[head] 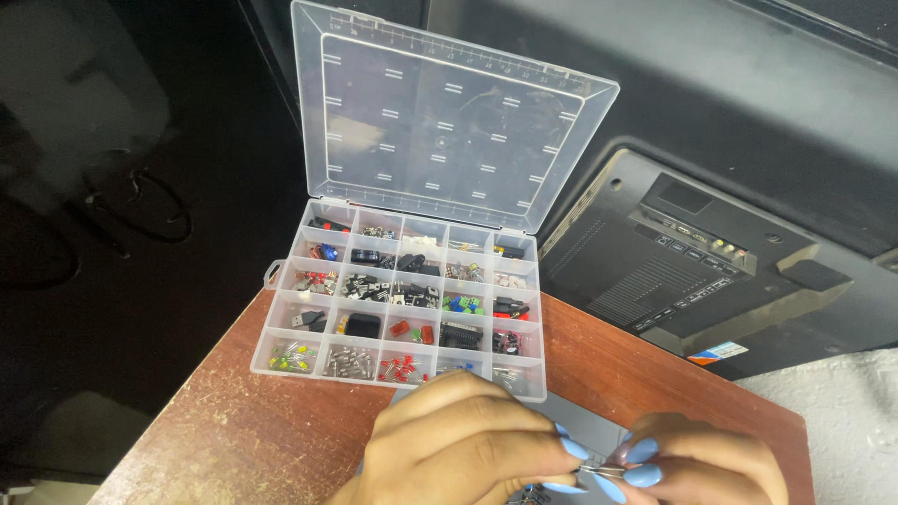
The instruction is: The person sorts small electronic components, such as diodes and resistors, from a pile on a gray mat into a compartmentalized plastic storage box. They pick up individual items and place them into specific compartments within the box.
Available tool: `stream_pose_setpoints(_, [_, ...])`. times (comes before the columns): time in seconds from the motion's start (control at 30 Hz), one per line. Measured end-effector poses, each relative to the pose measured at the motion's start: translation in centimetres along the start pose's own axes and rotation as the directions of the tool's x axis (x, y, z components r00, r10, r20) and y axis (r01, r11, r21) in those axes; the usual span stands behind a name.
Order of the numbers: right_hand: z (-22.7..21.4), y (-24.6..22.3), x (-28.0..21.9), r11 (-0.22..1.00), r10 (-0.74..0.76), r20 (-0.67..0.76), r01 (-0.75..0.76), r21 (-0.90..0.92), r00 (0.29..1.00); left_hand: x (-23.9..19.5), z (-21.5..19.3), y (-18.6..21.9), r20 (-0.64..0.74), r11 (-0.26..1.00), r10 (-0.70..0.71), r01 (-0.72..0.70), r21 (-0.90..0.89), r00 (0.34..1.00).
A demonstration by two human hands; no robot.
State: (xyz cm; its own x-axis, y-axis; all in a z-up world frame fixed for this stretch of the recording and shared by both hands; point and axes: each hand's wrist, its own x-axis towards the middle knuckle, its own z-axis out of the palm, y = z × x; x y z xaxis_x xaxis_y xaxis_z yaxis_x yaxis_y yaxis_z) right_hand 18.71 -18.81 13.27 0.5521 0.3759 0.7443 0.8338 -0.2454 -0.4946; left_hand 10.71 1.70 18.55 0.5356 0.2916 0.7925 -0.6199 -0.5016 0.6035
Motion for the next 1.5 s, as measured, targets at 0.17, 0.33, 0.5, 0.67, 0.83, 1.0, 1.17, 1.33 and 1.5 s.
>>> stream_pose_setpoints(0.17, [0.6,-1.2,-0.1,0.997,0.057,-0.077,-0.061,-0.047,0.995,0.2,0.2,0.4,-0.026,1.000,-0.016,0.016,0.006,1.000])
stream_pose_setpoints(0.33, [0.7,-1.6,0.1,0.997,0.050,-0.071,-0.054,-0.047,0.996,0.2,0.2,0.4,-0.027,0.999,-0.036,0.036,-0.001,0.999])
stream_pose_setpoints(0.5, [1.2,-1.5,0.2,0.999,0.008,-0.095,-0.013,-0.049,0.995,0.2,0.2,0.5,-0.019,0.999,-0.031,0.031,-0.008,0.999])
stream_pose_setpoints(0.67, [1.5,-1.4,0.1,0.998,0.003,-0.138,-0.012,-0.064,0.990,0.3,0.0,0.6,-0.018,0.999,-0.041,0.040,-0.016,0.999])
stream_pose_setpoints(0.83, [2.3,-2.8,0.4,0.991,0.033,-0.185,-0.057,-0.125,0.982,0.7,-0.5,1.0,0.068,1.000,-0.018,0.019,-0.005,0.998])
stream_pose_setpoints(1.0, [0.6,-1.1,0.4,0.997,0.023,-0.092,-0.029,-0.065,0.995,0.5,-0.1,0.9,0.027,0.999,-0.043,0.044,-0.023,0.999])
stream_pose_setpoints(1.17, [2.8,-3.3,1.6,0.986,0.127,-0.332,-0.156,-0.062,0.935,0.3,0.3,0.5,-0.048,0.999,-0.030,0.031,0.011,0.998])
stream_pose_setpoints(1.33, [0.6,-1.9,1.2,0.991,0.069,-0.096,-0.079,-0.107,0.993,0.3,0.4,-0.2,-0.045,0.999,0.047,-0.045,0.025,0.998])
stream_pose_setpoints(1.5, [-1.0,-0.6,2.1,0.989,-0.034,-0.021,0.031,-0.148,0.999,0.3,-1.3,-3.3,0.077,0.973,0.230,-0.231,0.005,0.970])
